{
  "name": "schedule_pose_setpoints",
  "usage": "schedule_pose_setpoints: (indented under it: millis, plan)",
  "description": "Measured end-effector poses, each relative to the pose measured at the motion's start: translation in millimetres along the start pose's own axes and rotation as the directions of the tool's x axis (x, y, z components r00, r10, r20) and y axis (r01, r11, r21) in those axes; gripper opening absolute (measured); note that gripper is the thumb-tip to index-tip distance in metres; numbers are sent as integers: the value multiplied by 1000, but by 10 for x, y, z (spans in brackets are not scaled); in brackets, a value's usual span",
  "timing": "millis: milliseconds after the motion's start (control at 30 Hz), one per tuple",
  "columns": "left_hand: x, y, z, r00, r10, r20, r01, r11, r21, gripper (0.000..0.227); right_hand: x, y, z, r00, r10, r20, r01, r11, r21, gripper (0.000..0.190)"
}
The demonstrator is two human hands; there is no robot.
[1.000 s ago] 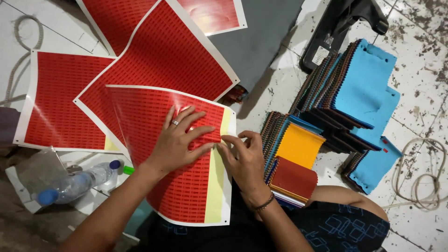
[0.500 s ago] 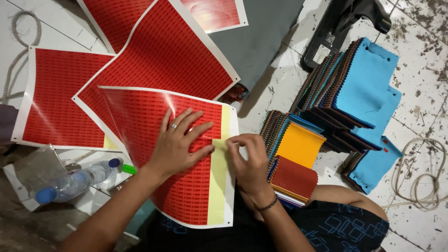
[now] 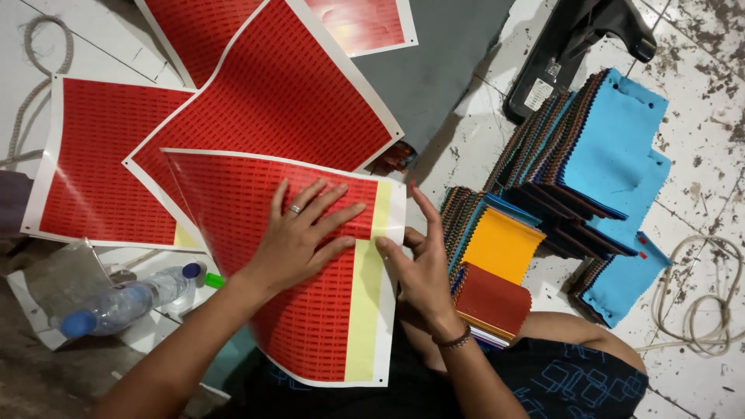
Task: Organizing color swatches and preparing red sticker sheets on the floor of a workshop.
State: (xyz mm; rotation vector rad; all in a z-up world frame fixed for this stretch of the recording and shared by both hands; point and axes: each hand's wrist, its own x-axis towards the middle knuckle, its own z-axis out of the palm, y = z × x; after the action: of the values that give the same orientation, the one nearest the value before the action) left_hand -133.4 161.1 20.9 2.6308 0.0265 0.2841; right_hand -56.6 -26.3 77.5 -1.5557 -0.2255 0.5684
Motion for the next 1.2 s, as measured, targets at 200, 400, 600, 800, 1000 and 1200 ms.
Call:
schedule_pose_setpoints:
  millis: [200, 400, 600, 800, 1000, 1200]
  plan:
    - [-2, 24, 3, 999, 3, -35, -3, 1000, -6, 39, 88, 336, -267, 821, -566, 81, 476, 599, -644, 79]
    - [-38, -31, 106, 998, 20, -62, -19, 1000, 19, 33, 165, 648, -179, 795, -530, 295, 550, 425, -719, 67]
    - [-30, -2, 110, 995, 17, -99, -16, 1000, 6, 30, 136, 549, -114, 746, -595, 301, 584, 365, -725, 62]
    - [13, 4, 22, 1000, -22, 8, 22, 1000, 2, 41, 120, 553, -128, 667, -685, 292, 643, 333, -689, 48]
    - [141, -54, -81, 986, -17, 164, 22, 999, -30, 43, 162, 441, -242, 772, -616, 156, 588, 598, -545, 55]
    - [143, -150, 3, 987, 45, 153, -54, 997, 54, 43, 208, 442, -139, 831, -488, 268, 555, 685, -472, 60]
